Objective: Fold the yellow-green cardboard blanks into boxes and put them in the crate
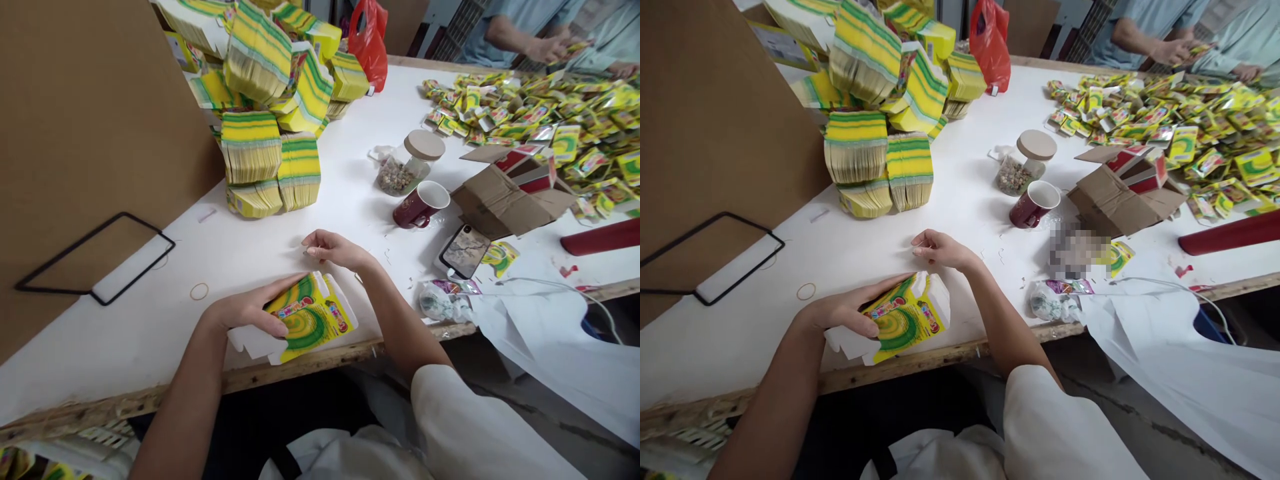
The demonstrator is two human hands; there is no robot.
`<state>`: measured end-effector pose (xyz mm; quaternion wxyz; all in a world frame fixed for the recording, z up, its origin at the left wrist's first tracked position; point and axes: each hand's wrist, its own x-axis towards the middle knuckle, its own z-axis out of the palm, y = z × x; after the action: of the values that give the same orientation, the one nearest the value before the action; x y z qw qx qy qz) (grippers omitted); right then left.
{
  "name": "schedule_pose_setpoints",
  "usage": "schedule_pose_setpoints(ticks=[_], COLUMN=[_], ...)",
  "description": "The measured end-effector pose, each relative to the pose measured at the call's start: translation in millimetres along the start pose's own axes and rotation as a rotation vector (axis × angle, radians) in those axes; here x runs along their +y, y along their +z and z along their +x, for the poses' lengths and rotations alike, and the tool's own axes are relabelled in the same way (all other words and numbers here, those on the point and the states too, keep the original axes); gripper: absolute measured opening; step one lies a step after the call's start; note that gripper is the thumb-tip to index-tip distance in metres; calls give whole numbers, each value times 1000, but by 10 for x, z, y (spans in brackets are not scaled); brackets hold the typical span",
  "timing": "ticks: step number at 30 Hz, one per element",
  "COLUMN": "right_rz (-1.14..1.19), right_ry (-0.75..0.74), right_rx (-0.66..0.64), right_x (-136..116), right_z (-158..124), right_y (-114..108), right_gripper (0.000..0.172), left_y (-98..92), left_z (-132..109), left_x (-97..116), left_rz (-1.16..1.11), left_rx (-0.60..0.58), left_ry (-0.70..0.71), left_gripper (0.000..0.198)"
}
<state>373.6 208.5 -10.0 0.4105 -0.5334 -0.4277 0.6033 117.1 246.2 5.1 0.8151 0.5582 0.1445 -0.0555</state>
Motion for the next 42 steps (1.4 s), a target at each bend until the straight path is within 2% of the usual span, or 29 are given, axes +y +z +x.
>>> schedule_pose_setpoints(ticks=[6,9,12,17,20,23,25,28,30,32,35,36,39,42], right_rz=[-220,-316,-346,-364,-360,-343,-280,-175,-180,-239,-375,-416,-559,-706], right_ry=[-11,29,64,48,13,-28,-70,-142,-153,-127,-83,-79,-106,-151], right_rx=[-330,-433,-451,-454,-413,-370,-280,-13,143,232,387,449,621,718], right_x=[-84,-106,-90,-42,-34,-53,-78,-114,-118,-99,-51,-41,-54,-108], right_z=[-130,-146,-132,-103,-93,-87,-84,-70,-51,-31,-16,-19,-50,-89], right_y=[-102,-109,-124,-198,-219,-199,-184,-216,-282,-364,-461,-479,-503,-494], right_gripper=[27,33,37,29,27,31,39,48,46,37,14,12,23,24], left_y=[-16,-34,-35,-23,-21,-26,-32,-43,-51,-59,-66,-67,-69,-67], left_z=[-47,-58,-58,-65,-71,-71,-70,-73,-75,-77,-78,-78,-77,-75], left_x=[19,11,24,39,25,12,9,2,-6,-14,-17,-15,-9,-2], left_rz=[-14,-5,-18,-7,-19,-36,-26,8,27,48,59,54,31,12], left_rx=[34,32,14,-3,-19,-16,2,7,-4,-7,-2,-1,-3,-10], left_ry=[-24,-42,-38,-31,-48,-52,-56,-80,-88,-85,-93,-101,-121,-132], left_gripper=[96,98,100,100,102,107,111,113,112,112,110,110,112,115])
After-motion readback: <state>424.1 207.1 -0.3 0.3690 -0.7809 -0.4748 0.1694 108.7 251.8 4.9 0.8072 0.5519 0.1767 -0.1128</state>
